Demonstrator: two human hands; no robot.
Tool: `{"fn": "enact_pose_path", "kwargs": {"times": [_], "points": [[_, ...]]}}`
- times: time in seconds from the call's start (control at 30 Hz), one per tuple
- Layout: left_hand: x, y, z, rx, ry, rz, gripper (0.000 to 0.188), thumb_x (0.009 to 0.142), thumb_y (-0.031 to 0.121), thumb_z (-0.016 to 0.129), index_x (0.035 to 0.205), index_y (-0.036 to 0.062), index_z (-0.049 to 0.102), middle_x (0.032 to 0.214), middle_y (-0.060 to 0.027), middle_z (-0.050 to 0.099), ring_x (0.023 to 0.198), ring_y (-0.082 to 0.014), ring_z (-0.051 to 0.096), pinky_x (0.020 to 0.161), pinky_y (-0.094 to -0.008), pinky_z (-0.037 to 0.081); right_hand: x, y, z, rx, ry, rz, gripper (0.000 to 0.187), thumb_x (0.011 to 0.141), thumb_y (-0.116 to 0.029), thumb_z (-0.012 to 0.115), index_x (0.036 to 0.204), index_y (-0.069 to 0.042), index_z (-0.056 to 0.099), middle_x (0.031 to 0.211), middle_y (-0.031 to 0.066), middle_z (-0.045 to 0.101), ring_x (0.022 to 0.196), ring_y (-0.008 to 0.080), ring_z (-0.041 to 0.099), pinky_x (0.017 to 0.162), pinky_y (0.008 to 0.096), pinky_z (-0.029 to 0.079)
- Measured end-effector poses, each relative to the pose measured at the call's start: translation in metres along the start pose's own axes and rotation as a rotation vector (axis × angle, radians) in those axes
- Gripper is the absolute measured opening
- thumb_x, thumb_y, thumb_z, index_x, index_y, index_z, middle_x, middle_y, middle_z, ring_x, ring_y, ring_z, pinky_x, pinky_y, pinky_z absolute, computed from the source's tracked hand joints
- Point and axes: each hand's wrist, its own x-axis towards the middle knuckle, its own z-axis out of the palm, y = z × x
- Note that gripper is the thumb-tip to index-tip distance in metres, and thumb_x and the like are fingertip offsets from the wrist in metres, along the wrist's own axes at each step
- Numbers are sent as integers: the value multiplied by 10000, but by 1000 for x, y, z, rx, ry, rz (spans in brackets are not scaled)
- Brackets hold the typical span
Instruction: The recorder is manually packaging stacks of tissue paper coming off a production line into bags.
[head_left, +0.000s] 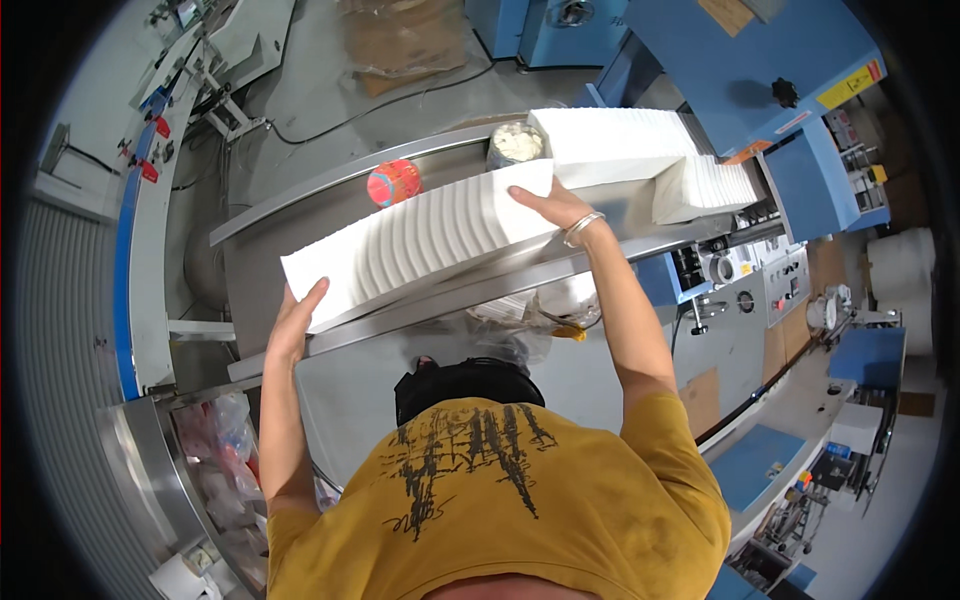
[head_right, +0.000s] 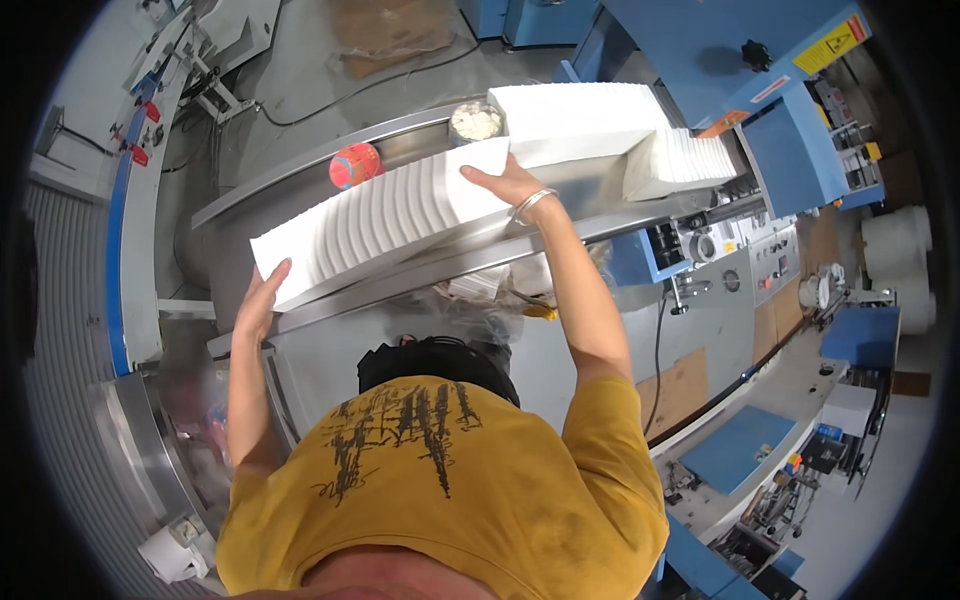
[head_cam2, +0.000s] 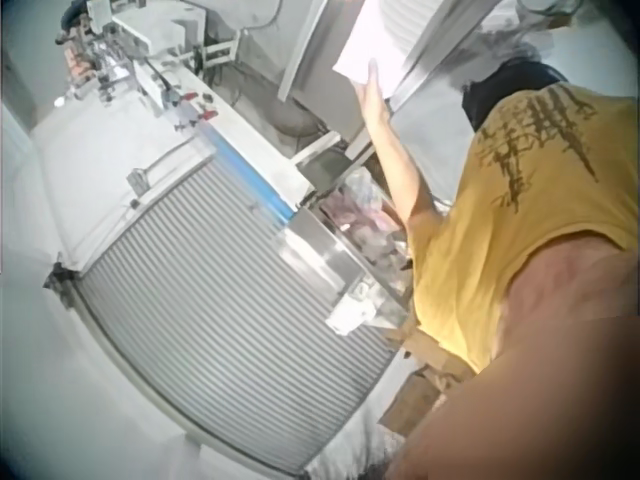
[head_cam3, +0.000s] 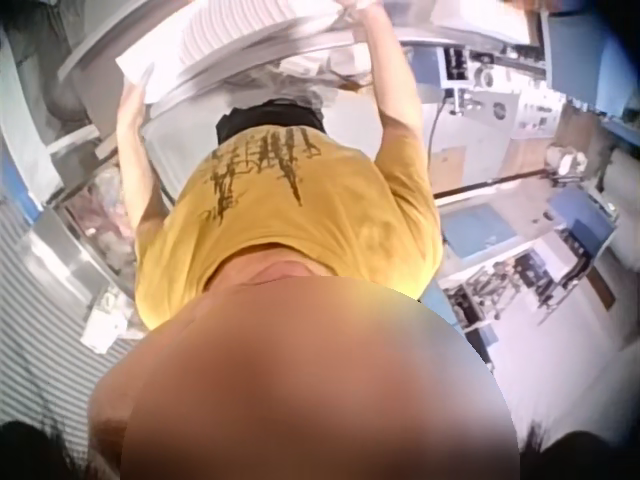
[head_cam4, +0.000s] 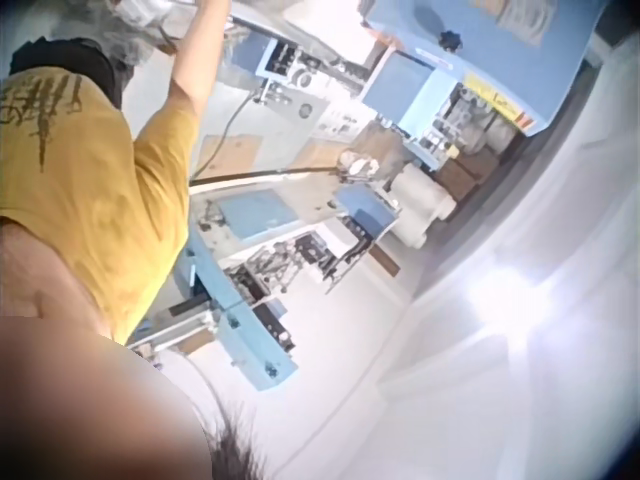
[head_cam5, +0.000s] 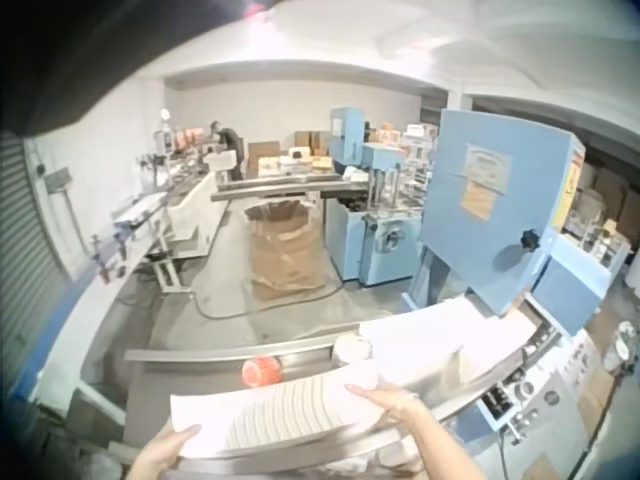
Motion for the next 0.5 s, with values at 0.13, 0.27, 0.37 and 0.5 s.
{"fn": "enact_pose_path", "kwargs": {"times": [0.13, 0.27, 0.37, 0.5], "points": [[-10, 7, 8, -37, 19, 27, 949, 811, 413, 707, 1456, -37, 176, 1466, -187, 321, 1380, -283, 265, 1125, -359, 193, -2, -12, -6, -521, 200, -10, 812, 745, -523, 722, 1261, 54, 477, 1231, 266, 540, 1174, 387, 503, 991, 408, 401], [-4, 2, 4, -51, -18, 39, 910, 822, 407, 696, 1449, -25, 199, 1456, -195, 336, 1374, -282, 277, 1125, -351, 189, -23, -62, 32, -1045, 809, -539, 591, 709, -486, 728, 1007, -2, 567, 884, 179, 605, 821, 331, 575, 728, 448, 458], [1, 0, 1, -23, -87, 44, 878, 841, 386, 678, 1459, -10, 194, 1466, -180, 330, 1378, -271, 269, 1128, -346, 179, 32, -84, 108, -876, 456, -531, 503, 751, -471, 696, 991, -42, 589, 805, 165, 627, 802, 320, 613, 686, 437, 476], [-3, 3, 0, -41, -44, 27, 846, 872, 345, 652, 1476, -4, 174, 1503, -133, 281, 1388, -238, 247, 1130, -344, 177, 65, -129, 173, -1081, -132, -19, 808, 710, -562, 694, 1323, -93, 455, 1171, 184, 573, 1112, 312, 563, 781, 464, 478]]}}
